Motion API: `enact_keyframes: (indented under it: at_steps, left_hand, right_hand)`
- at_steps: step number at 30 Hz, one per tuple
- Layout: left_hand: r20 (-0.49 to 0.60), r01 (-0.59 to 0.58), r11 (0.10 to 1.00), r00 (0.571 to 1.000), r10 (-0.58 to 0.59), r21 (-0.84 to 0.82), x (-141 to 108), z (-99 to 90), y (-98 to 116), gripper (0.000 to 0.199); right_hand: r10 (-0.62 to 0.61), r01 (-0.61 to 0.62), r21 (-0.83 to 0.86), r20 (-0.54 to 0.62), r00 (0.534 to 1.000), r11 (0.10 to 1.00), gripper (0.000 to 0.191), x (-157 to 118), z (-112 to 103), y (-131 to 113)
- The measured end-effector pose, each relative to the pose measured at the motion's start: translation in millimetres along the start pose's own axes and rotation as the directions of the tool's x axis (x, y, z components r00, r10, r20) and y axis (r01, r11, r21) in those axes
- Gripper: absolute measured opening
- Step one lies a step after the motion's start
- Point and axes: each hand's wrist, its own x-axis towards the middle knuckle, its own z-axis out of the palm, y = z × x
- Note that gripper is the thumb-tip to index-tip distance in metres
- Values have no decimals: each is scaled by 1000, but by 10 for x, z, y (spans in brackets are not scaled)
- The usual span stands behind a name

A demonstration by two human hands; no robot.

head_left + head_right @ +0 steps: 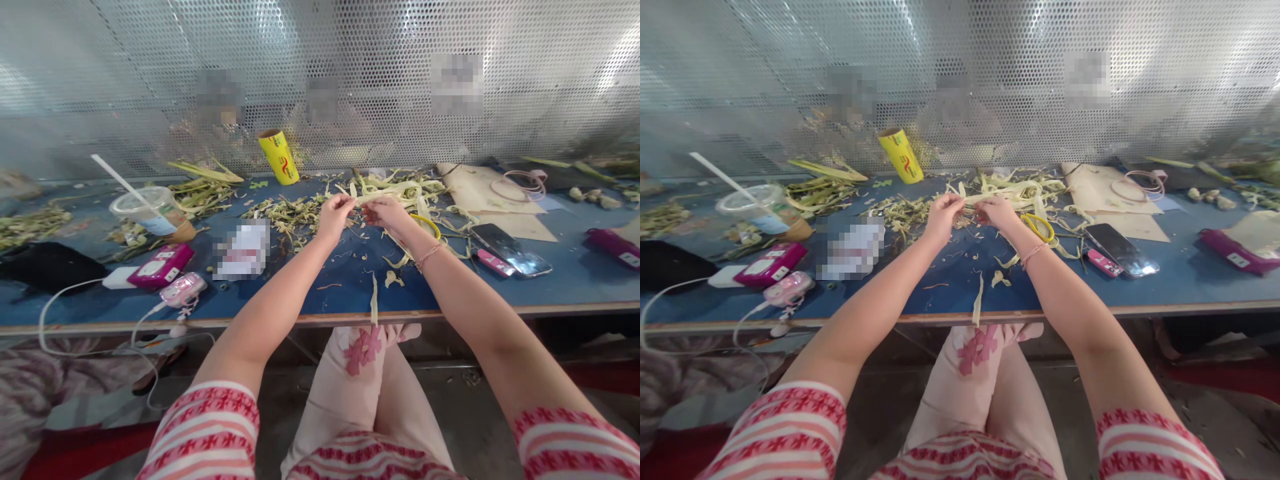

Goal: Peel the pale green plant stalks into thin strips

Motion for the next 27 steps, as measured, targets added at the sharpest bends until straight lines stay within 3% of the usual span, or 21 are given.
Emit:
enact_keyframes:
  at_steps: [2,7,11,17,23,27]
  left_hand:
    - [-5,50,997,999,-51,-62,8,6,0,11]
    - [40,150,972,989,-145,-179,-10,22,51,13]
    - [67,209,949,978,-199,-238,-24,22,79,14]
    - [117,284,926,958,-263,-250,-70,30,139,13]
    - [138,246,957,964,-226,-153,-130,51,196,14]
    - [200,134,991,970,-136,27,-162,60,200,12]
  right_hand:
    - [-21,20,58,18,1000,998,16,-10,11,4]
    - [-216,213,98,18,976,972,16,-39,0,-11]
    - [-290,285,62,101,952,956,24,-59,-18,-25]
    - [-366,371,-96,73,928,923,4,-31,-37,-23]
    - [-582,588,-307,122,804,748,6,31,-126,-2]
    - [-590,601,-361,155,793,713,10,83,-153,32]
